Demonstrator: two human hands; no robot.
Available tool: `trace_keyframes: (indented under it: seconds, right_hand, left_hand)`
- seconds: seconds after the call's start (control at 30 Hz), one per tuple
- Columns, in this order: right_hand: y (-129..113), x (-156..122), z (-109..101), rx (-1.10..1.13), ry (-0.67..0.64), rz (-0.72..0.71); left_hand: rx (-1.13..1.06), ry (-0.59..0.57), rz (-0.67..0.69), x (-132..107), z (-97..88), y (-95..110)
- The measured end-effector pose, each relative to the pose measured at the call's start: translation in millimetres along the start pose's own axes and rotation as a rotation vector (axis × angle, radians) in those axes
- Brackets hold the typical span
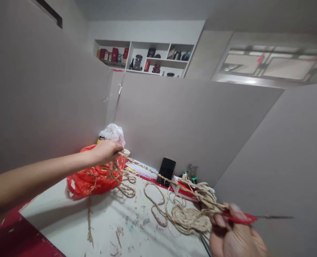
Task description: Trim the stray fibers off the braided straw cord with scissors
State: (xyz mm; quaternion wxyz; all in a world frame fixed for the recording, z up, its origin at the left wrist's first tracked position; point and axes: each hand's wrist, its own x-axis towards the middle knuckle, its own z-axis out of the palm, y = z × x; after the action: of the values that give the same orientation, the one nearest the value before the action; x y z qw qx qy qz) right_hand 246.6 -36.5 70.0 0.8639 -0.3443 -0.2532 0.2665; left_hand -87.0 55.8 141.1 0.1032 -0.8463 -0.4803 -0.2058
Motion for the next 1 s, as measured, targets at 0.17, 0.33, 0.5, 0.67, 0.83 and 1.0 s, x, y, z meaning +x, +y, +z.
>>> trace_keyframes:
  seconds: [0.17, 0.33, 0.5, 0.67, 0.83, 1.0]
  right_hand:
    - [-2.5, -23.7, 16.5, 0.104, -0.05, 0.147]
    - [-0.8, -33.4, 18.4, 0.16, -0.118, 0.239]
    - [0.5, -45.5, 26.7, 0.176, -0.148, 0.292]
    - [3.4, -51.8, 30.0, 0.168, -0.158, 0.287]
    - [6.2, -48.7, 27.9, 0.164, -0.149, 0.264]
    - [1.4, -48.0, 27.2, 0.178, -0.149, 0.249]
  left_hand:
    - [0.177, 0.086, 0.027, 17.0, -48.4, -5.4]
    - [0.389, 0.282, 0.157, 30.7, -106.2, -7.1]
    - [0.479, 0.375, 0.192, 36.9, -135.6, -17.9]
    - [0.288, 0.241, -0.111, 40.6, -125.5, -31.3]
    - [-0.451, -0.009, -0.34, 51.9, -108.0, -26.7]
    - [-0.651, 0.135, -0.296, 67.3, -99.0, -13.7]
